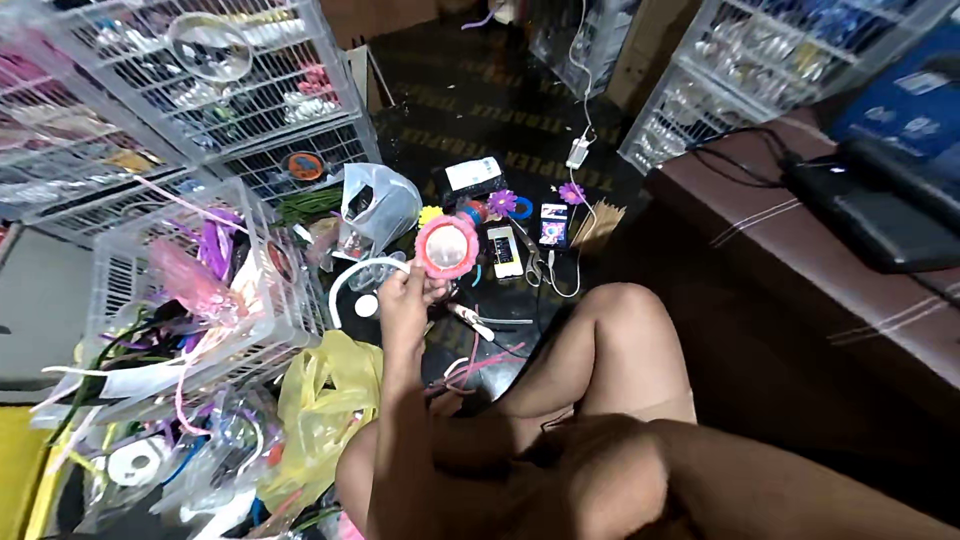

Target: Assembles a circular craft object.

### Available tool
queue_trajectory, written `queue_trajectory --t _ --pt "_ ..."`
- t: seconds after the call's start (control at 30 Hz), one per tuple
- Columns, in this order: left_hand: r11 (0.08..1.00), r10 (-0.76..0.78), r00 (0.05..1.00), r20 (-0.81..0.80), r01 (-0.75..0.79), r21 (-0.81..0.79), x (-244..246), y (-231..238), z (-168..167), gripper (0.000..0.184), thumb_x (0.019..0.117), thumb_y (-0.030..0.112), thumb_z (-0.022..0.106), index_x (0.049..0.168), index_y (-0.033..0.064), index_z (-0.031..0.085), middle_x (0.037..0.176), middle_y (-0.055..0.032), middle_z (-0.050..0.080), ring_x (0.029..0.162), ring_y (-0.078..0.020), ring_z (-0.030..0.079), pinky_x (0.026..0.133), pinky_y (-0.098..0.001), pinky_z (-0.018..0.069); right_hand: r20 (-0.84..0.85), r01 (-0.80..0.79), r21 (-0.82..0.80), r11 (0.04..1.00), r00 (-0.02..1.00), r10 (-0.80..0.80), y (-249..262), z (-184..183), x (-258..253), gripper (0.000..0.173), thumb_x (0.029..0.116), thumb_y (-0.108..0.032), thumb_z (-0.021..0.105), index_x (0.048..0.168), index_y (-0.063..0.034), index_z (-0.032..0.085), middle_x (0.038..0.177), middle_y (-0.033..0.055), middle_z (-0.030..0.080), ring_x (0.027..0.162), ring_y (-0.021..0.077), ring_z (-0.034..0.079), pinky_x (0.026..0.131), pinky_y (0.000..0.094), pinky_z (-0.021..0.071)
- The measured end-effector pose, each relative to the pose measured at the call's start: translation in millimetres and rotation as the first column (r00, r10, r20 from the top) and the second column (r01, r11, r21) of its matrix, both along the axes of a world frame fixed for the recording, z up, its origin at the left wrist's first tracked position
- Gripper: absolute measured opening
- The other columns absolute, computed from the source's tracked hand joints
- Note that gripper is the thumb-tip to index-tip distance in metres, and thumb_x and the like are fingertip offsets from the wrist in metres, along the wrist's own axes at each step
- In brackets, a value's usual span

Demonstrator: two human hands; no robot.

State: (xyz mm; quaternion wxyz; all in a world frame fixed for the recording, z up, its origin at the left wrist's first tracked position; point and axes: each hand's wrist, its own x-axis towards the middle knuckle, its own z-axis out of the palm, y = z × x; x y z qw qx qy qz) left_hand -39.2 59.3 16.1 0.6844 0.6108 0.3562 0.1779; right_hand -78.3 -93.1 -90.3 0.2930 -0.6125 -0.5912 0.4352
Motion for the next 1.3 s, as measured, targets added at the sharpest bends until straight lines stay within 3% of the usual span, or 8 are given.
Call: queue_trajectory --t 0.07,0.17,0.33,0.47,0.7,0.87,1.07,1.3 --pt "0.985 0.020 0.997 0.081 -0.033 0.167 -15 18 -39 0.024 0.1098 0.019 0.048 0.111 0.0001 0.063 0.089 -0.0025 0.068 0.076 -0.0073 0.069 0.075 -0.0264 0.0604 -0.009 -0.100 0.014 0.995 0.995 0.100 1 63 10 0.032 0.1005 -0.002 0.059 0.129 0.0122 0.060 0.122 0.0281 0.065 0.116 0.0346 0.063 0.105 0.0454 0.0472" --pt "0.972 0.047 0.995 0.086 -0.065 0.226 -30 29 -75 0.024 0.1089 0.014 0.049 0.109 -0.0038 0.065 0.083 -0.0040 0.069 0.071 -0.0069 0.069 0.070 -0.0255 0.0610 0.131 -0.028 0.269 0.963 0.991 -0.007 6 90 34 0.017 0.0950 -0.016 0.069 0.093 0.0003 0.074 0.081 0.0153 0.070 0.076 0.0283 0.070 0.069 0.0484 0.0577" --pt "0.939 0.003 1.000 0.017 -0.009 0.344 -38 22 -91 0.013 0.1005 0.003 0.055 0.102 -0.0018 0.067 0.083 -0.0041 0.068 0.075 -0.0072 0.066 0.073 -0.0304 0.0581 0.346 0.170 0.438 0.883 0.874 -0.340 79 124 112 0.028 0.1020 -0.020 0.062 0.120 0.0002 0.071 0.108 0.0155 0.071 0.098 0.0267 0.070 0.090 0.0452 0.0571" --pt "0.968 -0.005 0.999 -0.034 0.014 0.250 -41 23 -89 0.021 0.1053 0.004 0.048 0.111 -0.0059 0.065 0.091 -0.0108 0.070 0.079 -0.0117 0.070 0.077 -0.0325 0.0612 0.381 -0.025 0.371 0.928 0.916 -0.127 130 131 124 0.037 0.1035 -0.023 0.060 0.132 -0.0005 0.067 0.123 0.0172 0.071 0.113 0.0286 0.068 0.103 0.0485 0.0492" --pt "0.986 -0.019 0.997 -0.072 0.031 0.165 -43 29 -91 0.021 0.1067 0.009 0.051 0.117 -0.0031 0.064 0.094 -0.0103 0.070 0.079 -0.0131 0.071 0.077 -0.0320 0.0609 0.552 -0.314 0.058 0.948 0.801 0.231 164 133 122 0.012 0.0960 -0.012 0.069 0.094 -0.0019 0.076 0.094 0.0122 0.068 0.087 0.0236 0.064 0.081 0.0438 0.0501" --pt "0.988 0.050 0.999 -0.021 -0.047 0.148 -42 32 -93 0.020 0.1066 0.004 0.047 0.108 -0.0063 0.064 0.087 -0.0110 0.070 0.075 -0.0123 0.071 0.075 -0.0309 0.0611 0.569 -0.129 0.254 0.958 0.822 -0.040 151 137 128 0.016 0.0990 -0.011 0.065 0.101 -0.0023 0.077 0.096 0.0128 0.074 0.091 0.0254 0.070 0.086 0.0463 0.0538" --pt "0.966 0.249 0.957 0.146 -0.256 0.027 -41 28 -90 0.026 0.1093 0.014 0.048 0.111 -0.0033 0.067 0.084 -0.0064 0.070 0.074 -0.0106 0.070 0.073 -0.0289 0.0616 -0.036 0.417 0.470 0.778 0.890 -0.455 84 140 138 0.022 0.0978 -0.007 0.065 0.118 -0.0010 0.071 0.101 0.0052 0.075 0.084 0.0099 0.073 0.077 0.0275 0.0633" --pt "0.938 0.342 0.837 0.428 -0.335 -0.093 -38 19 -95 0.024 0.1082 0.011 0.042 0.112 0.0011 0.063 0.088 -0.0022 0.068 0.076 -0.0111 0.070 0.071 -0.0319 0.0628 -0.705 0.853 0.112 0.509 0.430 -0.564 39 93 112 0.016 0.0961 0.006 0.058 0.098 -0.0061 0.067 0.090 0.0084 0.077 0.072 0.0135 0.075 0.063 0.0250 0.0631"
